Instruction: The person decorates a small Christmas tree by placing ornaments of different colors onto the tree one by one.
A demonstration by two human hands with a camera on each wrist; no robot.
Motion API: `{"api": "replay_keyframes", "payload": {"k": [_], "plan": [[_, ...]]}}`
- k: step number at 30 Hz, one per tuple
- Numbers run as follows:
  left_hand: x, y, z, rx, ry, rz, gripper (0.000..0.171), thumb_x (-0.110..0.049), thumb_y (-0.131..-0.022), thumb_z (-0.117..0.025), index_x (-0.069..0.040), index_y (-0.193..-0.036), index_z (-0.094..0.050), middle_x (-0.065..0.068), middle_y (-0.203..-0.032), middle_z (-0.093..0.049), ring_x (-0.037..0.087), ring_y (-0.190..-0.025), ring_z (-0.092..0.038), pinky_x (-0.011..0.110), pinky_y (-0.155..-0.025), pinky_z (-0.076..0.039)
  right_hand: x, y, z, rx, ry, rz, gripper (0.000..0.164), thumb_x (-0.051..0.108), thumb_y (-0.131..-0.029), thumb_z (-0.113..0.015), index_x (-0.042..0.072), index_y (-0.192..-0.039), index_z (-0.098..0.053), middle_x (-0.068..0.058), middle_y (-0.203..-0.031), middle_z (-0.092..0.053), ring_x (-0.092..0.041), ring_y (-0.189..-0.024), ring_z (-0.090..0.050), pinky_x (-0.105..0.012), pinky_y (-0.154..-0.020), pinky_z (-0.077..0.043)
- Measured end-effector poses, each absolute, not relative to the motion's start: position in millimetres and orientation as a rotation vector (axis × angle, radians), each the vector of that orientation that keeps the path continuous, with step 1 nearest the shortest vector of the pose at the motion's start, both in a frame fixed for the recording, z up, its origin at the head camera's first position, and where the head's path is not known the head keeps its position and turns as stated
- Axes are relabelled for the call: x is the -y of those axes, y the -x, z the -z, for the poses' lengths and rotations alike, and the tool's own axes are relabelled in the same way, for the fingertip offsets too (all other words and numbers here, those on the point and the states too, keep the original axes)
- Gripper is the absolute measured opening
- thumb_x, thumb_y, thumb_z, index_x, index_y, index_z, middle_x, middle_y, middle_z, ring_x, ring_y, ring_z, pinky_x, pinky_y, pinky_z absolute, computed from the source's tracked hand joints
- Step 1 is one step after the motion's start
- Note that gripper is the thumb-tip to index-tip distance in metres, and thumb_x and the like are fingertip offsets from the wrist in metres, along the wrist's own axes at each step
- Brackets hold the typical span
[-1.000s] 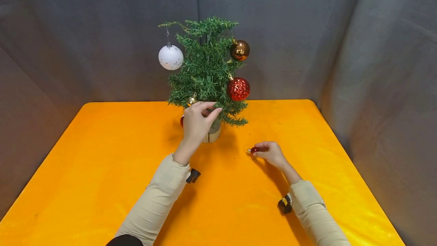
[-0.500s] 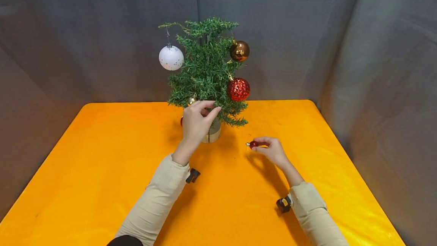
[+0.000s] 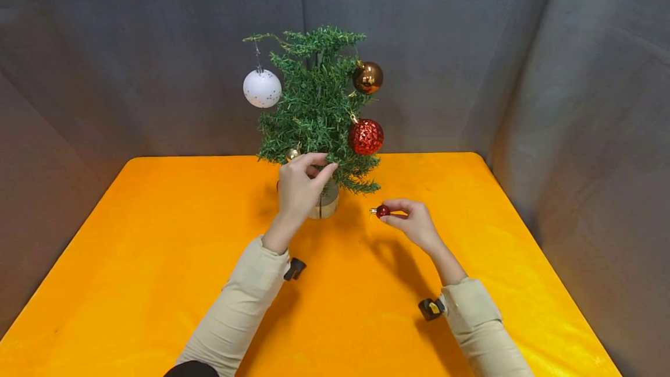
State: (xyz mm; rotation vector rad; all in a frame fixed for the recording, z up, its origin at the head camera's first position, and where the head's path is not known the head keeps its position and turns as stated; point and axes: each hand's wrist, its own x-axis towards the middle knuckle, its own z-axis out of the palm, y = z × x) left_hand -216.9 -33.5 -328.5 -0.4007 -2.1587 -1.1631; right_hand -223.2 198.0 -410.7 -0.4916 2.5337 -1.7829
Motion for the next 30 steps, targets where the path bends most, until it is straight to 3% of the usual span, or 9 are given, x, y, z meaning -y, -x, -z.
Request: {"api": "replay_keyframes", "payload": {"k": [9, 19, 27, 30], "plan": [[32.9, 216.4, 328.4, 2.156, 0.402, 1.168, 0.021, -0.019, -0.080, -0.068, -0.002, -0.093, -0.069, 0.006, -0.082, -0.066, 0.011, -0.057, -0.057, 0.019, -0.052, -0.044, -187.7, 216.9, 393.6, -2.547, 0.566, 1.820, 0.032, -0.002, -0.079, -0.065, -0.015, -0.106, -0.056, -0.030, -0.102, -0.057, -0.009, -0.082, -0.061, -0.023, -0.072, -0.049], [34.0, 214.4, 329.4, 2.145, 0.400, 1.185, 0.020, -0.019, -0.080, -0.068, -0.003, -0.093, -0.069, 0.006, -0.082, -0.065, 0.012, -0.057, -0.057, 0.019, -0.051, -0.044, -179.4, 209.4, 379.0, -2.493, 0.611, 1.932, 0.030, -0.005, -0.077, -0.065, -0.017, -0.104, -0.056, -0.020, -0.097, -0.062, -0.009, -0.081, -0.062, -0.024, -0.071, -0.049], [34.5, 213.9, 330.1, 2.142, 0.406, 1.177, 0.021, -0.020, -0.080, -0.068, -0.003, -0.093, -0.069, 0.007, -0.081, -0.065, 0.011, -0.057, -0.057, 0.019, -0.050, -0.044, -174.9, 206.2, 369.3, -2.459, 0.643, 1.990, 0.031, -0.006, -0.078, -0.064, -0.017, -0.105, -0.055, 0.004, -0.092, -0.064, -0.009, -0.082, -0.062, -0.024, -0.072, -0.049], [34.7, 213.6, 330.2, 2.138, 0.409, 1.173, 0.021, -0.020, -0.080, -0.068, -0.003, -0.093, -0.069, 0.007, -0.082, -0.066, 0.012, -0.057, -0.057, 0.019, -0.050, -0.044, -173.3, 205.1, 365.8, -2.450, 0.652, 2.002, 0.032, -0.005, -0.078, -0.064, -0.016, -0.106, -0.055, 0.006, -0.093, -0.063, -0.010, -0.084, -0.061, -0.024, -0.072, -0.049]]}}
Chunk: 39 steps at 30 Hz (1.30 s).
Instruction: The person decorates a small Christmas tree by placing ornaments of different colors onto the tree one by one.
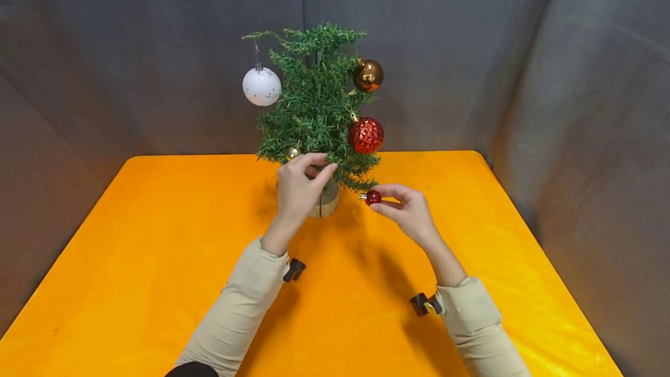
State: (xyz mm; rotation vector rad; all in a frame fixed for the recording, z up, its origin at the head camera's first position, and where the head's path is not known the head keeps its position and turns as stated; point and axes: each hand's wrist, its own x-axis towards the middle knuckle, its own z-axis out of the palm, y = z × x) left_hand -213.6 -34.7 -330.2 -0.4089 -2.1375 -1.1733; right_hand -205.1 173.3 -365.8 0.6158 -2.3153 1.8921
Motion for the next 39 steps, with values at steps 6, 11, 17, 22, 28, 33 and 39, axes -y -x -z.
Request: {"api": "replay_keyframes", "payload": {"k": [6, 11, 17, 22, 28, 33, 39], "plan": [[34.1, 212.6, 330.5, 2.128, 0.411, 1.189, 0.021, -0.019, -0.080, -0.068, -0.002, -0.093, -0.069, 0.007, -0.084, -0.065, 0.012, -0.058, -0.058, 0.019, -0.050, -0.045, -170.0, 202.8, 359.6, 2.284, -0.642, -1.885, 0.030, -0.007, -0.078, -0.063, -0.016, -0.106, -0.055, 0.004, -0.093, -0.063, -0.010, -0.086, -0.061, -0.024, -0.074, -0.048], [34.4, 211.6, 331.4, 2.131, 0.404, 1.231, 0.022, -0.017, -0.080, -0.068, -0.002, -0.096, -0.068, 0.008, -0.086, -0.065, 0.013, -0.060, -0.059, 0.020, -0.052, -0.045, -166.1, 201.2, 355.9, 2.254, -0.660, -1.878, 0.030, -0.008, -0.078, -0.063, -0.016, -0.106, -0.056, 0.003, -0.093, -0.064, -0.011, -0.086, -0.061, -0.024, -0.074, -0.048], [34.3, 211.3, 332.6, 2.104, 0.415, 1.258, 0.024, -0.015, -0.079, -0.069, 0.000, -0.098, -0.066, 0.008, -0.087, -0.064, 0.014, -0.061, -0.059, 0.021, -0.054, -0.046, -162.0, 200.6, 351.4, 2.239, -0.667, -1.873, 0.031, -0.007, -0.077, -0.064, -0.016, -0.106, -0.056, 0.004, -0.094, -0.064, -0.012, -0.086, -0.061, -0.025, -0.074, -0.049], [34.1, 209.6, 335.0, 2.067, 0.444, 1.267, 0.024, -0.014, -0.079, -0.068, 0.001, -0.098, -0.065, 0.009, -0.087, -0.063, 0.015, -0.063, -0.059, 0.020, -0.055, -0.046, -159.0, 200.6, 348.8, 2.196, -0.695, -1.910, 0.031, -0.009, -0.076, -0.064, -0.018, -0.104, -0.055, 0.003, -0.093, -0.064, -0.011, -0.085, -0.061, -0.025, -0.074, -0.049], [33.2, 209.1, 342.1, 1.957, 0.531, 1.284, 0.021, -0.007, -0.079, -0.068, 0.003, -0.096, -0.065, 0.011, -0.082, -0.060, 0.019, -0.071, -0.057, 0.023, -0.061, -0.047, -155.7, 201.0, 346.6, 2.164, -0.703, -1.941, 0.031, -0.009, -0.077, -0.063, -0.019, -0.104, -0.054, 0.003, -0.093, -0.064, -0.011, -0.085, -0.061, -0.025, -0.074, -0.049], [33.0, 210.4, 346.3, 1.885, 0.576, 1.329, 0.017, -0.004, -0.079, -0.067, 0.003, -0.094, -0.063, 0.011, -0.081, -0.060, 0.019, -0.070, -0.058, 0.022, -0.060, -0.047, -153.2, 201.7, 343.8, 2.169, -0.690, -1.930, 0.030, -0.009, -0.078, -0.062, -0.019, -0.104, -0.053, 0.004, -0.093, -0.064, -0.010, -0.085, -0.060, -0.023, -0.073, -0.049], [34.1, 210.2, 351.5, 1.849, 0.618, 1.413, 0.011, -0.005, -0.081, -0.065, 0.003, -0.088, -0.064, 0.010, -0.080, -0.063, 0.016, -0.067, -0.058, 0.022, -0.058, -0.048, -150.1, 203.2, 341.5, 2.140, -0.661, -1.955, 0.030, -0.010, -0.077, -0.062, -0.019, -0.105, -0.054, 0.003, -0.092, -0.064, -0.011, -0.084, -0.059, -0.024, -0.071, -0.050]]}}
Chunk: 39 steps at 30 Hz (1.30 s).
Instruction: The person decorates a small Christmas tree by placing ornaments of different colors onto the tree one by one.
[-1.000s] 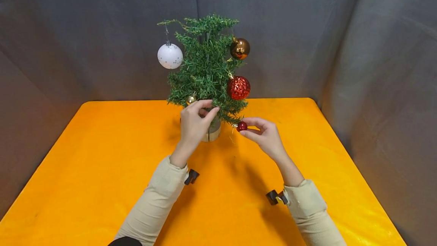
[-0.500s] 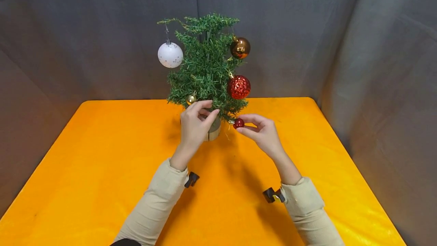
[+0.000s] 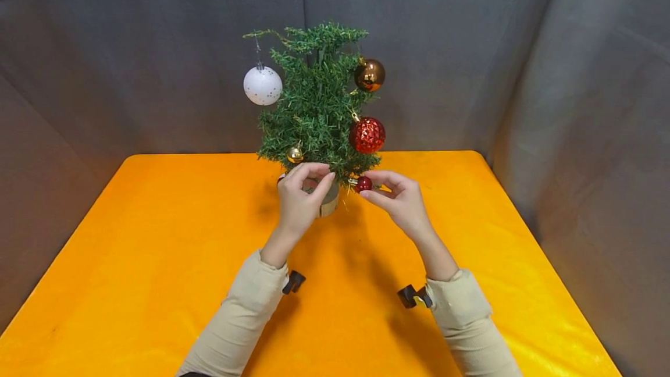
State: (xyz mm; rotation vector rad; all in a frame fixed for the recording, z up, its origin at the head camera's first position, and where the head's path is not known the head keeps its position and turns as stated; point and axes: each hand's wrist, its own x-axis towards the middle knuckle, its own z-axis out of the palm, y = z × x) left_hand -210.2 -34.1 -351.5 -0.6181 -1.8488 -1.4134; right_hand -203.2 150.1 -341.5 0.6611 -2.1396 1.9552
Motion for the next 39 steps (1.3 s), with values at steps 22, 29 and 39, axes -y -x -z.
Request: {"api": "replay_keyframes", "payload": {"k": [22, 29, 39], "plan": [[25.5, 206.0, 365.6, 2.036, 0.744, 1.509, 0.019, -0.008, -0.082, -0.064, 0.003, -0.097, -0.066, 0.012, -0.091, -0.065, 0.017, -0.074, -0.060, 0.029, -0.062, -0.049, -147.0, 203.2, 337.8, 2.017, -0.657, -2.071, 0.026, -0.012, -0.078, -0.061, -0.013, -0.104, -0.059, -0.001, -0.090, -0.064, -0.014, -0.084, -0.059, -0.025, -0.074, -0.049], [25.5, 206.6, 364.9, 2.065, 0.721, 1.469, 0.012, -0.006, -0.084, -0.061, 0.002, -0.091, -0.068, 0.009, -0.083, -0.066, 0.017, -0.064, -0.058, 0.022, -0.061, -0.048, -146.8, 201.5, 336.7, 2.040, -0.626, -2.064, 0.029, -0.010, -0.079, -0.061, -0.017, -0.106, -0.055, 0.000, -0.091, -0.064, -0.015, -0.084, -0.059, -0.024, -0.074, -0.049], [26.2, 206.5, 362.6, 2.023, 0.704, 1.444, 0.011, -0.005, -0.085, -0.060, 0.001, -0.085, -0.068, 0.007, -0.076, -0.065, 0.015, -0.061, -0.056, 0.023, -0.057, -0.047, -149.0, 203.1, 342.3, 2.045, -0.626, -2.058, 0.028, -0.009, -0.078, -0.063, -0.016, -0.105, -0.056, 0.000, -0.089, -0.064, -0.015, -0.082, -0.058, -0.023, -0.073, -0.049]]}}
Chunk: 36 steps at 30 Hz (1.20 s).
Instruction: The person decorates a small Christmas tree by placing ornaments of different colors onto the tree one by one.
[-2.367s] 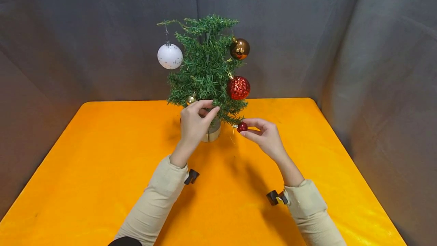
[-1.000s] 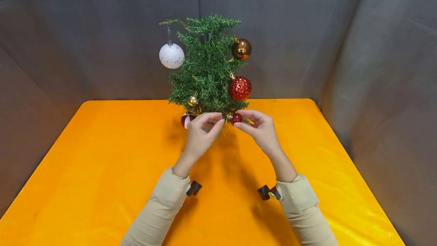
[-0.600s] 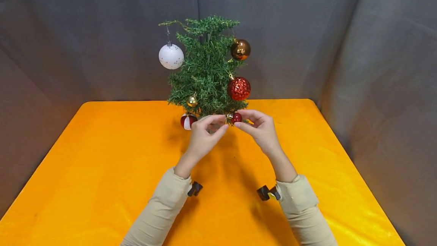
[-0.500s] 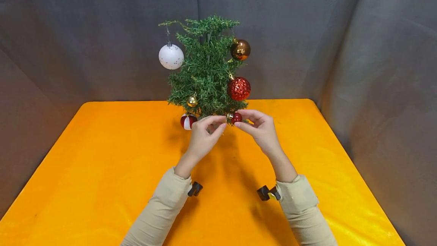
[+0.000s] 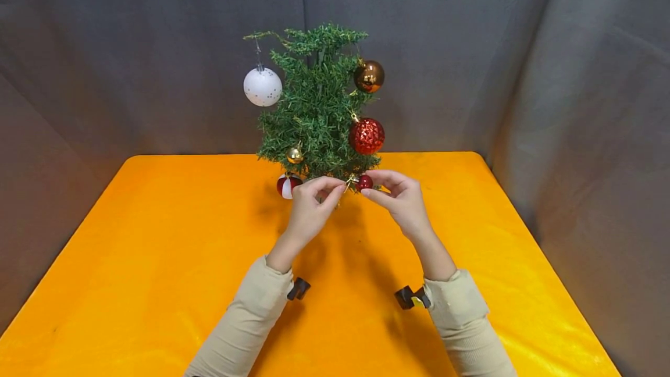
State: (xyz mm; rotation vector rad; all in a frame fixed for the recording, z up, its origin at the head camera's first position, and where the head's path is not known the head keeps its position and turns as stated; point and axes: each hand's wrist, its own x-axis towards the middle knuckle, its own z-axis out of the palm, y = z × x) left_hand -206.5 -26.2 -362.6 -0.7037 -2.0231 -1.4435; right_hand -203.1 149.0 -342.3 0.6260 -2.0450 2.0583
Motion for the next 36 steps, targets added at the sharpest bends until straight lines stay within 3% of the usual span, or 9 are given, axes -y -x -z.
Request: {"api": "replay_keyframes", "payload": {"k": [8, 29, 36], "plan": [[28.5, 206.0, 359.1, 1.985, 0.663, 1.452, 0.012, -0.007, -0.085, -0.059, 0.002, -0.087, -0.067, 0.007, -0.079, -0.065, 0.012, -0.062, -0.057, 0.018, -0.058, -0.047, -148.8, 206.2, 354.9, 2.107, -0.614, -2.054, 0.031, -0.001, -0.078, -0.066, -0.015, -0.105, -0.057, 0.001, -0.088, -0.064, -0.014, -0.082, -0.059, -0.024, -0.074, -0.049], [31.5, 209.9, 347.3, 1.933, 0.708, 1.448, 0.009, -0.004, -0.087, -0.057, 0.002, -0.087, -0.063, 0.009, -0.079, -0.064, 0.013, -0.065, -0.058, 0.018, -0.061, -0.047, -140.5, 211.2, 372.7, 2.327, -0.756, -2.084, 0.035, -0.006, -0.082, -0.059, -0.017, -0.114, -0.049, 0.003, -0.100, -0.062, -0.015, -0.093, -0.058, -0.027, -0.079, -0.048], [32.5, 211.6, 346.4, 1.956, 0.721, 1.427, 0.010, -0.006, -0.086, -0.059, 0.001, -0.087, -0.066, 0.008, -0.080, -0.065, 0.012, -0.065, -0.058, 0.016, -0.062, -0.047, -138.3, 210.7, 370.2, 2.345, -0.782, -2.070, 0.029, -0.002, -0.083, -0.059, -0.011, -0.111, -0.054, -0.004, -0.104, -0.062, -0.032, -0.100, -0.054, -0.030, -0.082, -0.046]]}}
